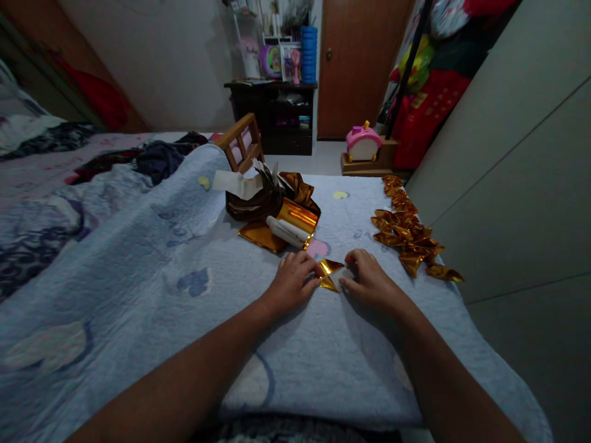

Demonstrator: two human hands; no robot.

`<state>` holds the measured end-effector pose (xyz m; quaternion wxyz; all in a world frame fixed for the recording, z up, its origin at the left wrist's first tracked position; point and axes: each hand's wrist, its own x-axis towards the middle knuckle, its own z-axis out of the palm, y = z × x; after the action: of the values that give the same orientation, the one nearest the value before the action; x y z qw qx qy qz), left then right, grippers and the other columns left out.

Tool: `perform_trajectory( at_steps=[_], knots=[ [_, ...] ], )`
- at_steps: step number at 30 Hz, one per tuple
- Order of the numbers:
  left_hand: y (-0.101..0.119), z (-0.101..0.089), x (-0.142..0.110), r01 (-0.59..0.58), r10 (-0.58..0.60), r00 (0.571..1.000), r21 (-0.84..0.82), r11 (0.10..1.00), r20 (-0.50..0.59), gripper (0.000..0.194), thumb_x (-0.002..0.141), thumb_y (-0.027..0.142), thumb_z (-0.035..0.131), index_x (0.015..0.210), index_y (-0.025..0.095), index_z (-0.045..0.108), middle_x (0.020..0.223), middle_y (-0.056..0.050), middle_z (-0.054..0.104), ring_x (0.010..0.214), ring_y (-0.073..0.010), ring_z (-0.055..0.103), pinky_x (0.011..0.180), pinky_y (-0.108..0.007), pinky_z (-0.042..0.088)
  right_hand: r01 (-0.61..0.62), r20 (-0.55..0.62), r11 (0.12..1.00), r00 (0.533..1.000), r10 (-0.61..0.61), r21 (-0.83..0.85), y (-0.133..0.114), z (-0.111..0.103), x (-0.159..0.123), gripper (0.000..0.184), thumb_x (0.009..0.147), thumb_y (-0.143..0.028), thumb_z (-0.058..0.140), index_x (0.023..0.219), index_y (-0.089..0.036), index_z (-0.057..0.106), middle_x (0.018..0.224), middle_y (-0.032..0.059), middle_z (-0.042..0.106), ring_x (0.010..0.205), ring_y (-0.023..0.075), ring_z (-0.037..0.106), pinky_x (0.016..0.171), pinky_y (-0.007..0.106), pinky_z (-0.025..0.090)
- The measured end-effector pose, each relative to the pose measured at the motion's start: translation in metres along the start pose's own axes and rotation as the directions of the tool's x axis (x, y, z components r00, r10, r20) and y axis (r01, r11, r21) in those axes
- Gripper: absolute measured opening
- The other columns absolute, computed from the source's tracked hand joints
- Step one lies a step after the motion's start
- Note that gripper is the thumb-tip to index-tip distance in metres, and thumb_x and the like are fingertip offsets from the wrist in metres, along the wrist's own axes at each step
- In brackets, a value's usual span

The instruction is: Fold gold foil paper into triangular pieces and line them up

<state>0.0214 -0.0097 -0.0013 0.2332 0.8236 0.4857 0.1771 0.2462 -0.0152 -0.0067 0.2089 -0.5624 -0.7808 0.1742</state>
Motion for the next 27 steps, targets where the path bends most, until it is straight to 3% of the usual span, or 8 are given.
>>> perform_trajectory(
  at_steps=[4, 9, 14, 21, 27],
  knots=[
    [-0.005, 0.002, 0.0, -0.083, 0.081, 0.996, -0.045, 0.996, -0.045, 0.008, 0.088, 0.021, 0.067, 0.096, 0.022, 0.068, 0.116, -0.006, 0.063, 0.108, -0.0251, 0.055, 0.097, -0.041, 0.042, -0.024, -0.071, 0.999, 0.997, 0.022, -0.026, 0.001, 0.007, 0.005, 0.013, 0.087, -0.024, 0.058, 0.099, -0.02, 0.06, 0.096, 0.0088, 0.064, 0.089, 0.0241, 0.057, 0.081, 0.036, 0.043],
    [-0.009, 0.004, 0.002, -0.156, 0.147, 0.986, -0.103, 0.982, -0.084, 0.009, 0.084, 0.016, 0.07, 0.091, 0.02, 0.065, 0.132, -0.009, 0.061, 0.122, -0.0266, 0.056, 0.105, -0.043, 0.043, -0.056, -0.044, 0.997, 0.998, 0.054, -0.056, 0.001, 0.012, 0.009, 0.01, 0.088, -0.015, 0.057, 0.093, -0.018, 0.065, 0.092, 0.0071, 0.063, 0.091, 0.0228, 0.056, 0.083, 0.034, 0.041],
    [-0.008, 0.004, 0.004, -0.248, 0.238, 0.968, -0.16, 0.956, -0.079, 0.012, 0.082, 0.015, 0.071, 0.091, 0.019, 0.064, 0.14, -0.013, 0.058, 0.134, -0.0274, 0.051, 0.113, -0.044, 0.04, -0.011, -0.043, 1.0, 0.999, 0.01, -0.02, -0.004, 0.013, 0.012, 0.013, 0.089, -0.012, 0.055, 0.088, -0.019, 0.065, 0.091, 0.0065, 0.062, 0.091, 0.0222, 0.055, 0.083, 0.033, 0.04],
    [-0.006, 0.006, 0.004, -0.3, 0.293, 0.954, -0.154, 0.941, -0.069, 0.012, 0.084, 0.018, 0.073, 0.09, 0.02, 0.064, 0.121, -0.009, 0.066, 0.114, -0.0239, 0.06, 0.102, -0.041, 0.046, 0.114, -0.058, 0.988, 0.992, -0.108, 0.104, -0.012, 0.018, 0.018, 0.015, 0.092, -0.014, 0.049, 0.085, -0.02, 0.061, 0.087, 0.0051, 0.059, 0.086, 0.0201, 0.055, 0.078, 0.03, 0.042],
    [-0.006, 0.006, 0.003, -0.213, 0.199, 0.975, -0.164, 0.963, -0.1, 0.02, 0.081, 0.023, 0.078, 0.096, 0.019, 0.066, 0.109, -0.007, 0.061, 0.105, -0.0232, 0.059, 0.093, -0.037, 0.05, -0.029, -0.012, 0.985, 0.999, 0.031, 0.172, -0.016, 0.014, 0.015, 0.009, 0.091, -0.021, 0.054, 0.099, -0.019, 0.059, 0.079, 0.0014, 0.062, 0.074, 0.0178, 0.056, 0.07, 0.029, 0.039]
  ],
)
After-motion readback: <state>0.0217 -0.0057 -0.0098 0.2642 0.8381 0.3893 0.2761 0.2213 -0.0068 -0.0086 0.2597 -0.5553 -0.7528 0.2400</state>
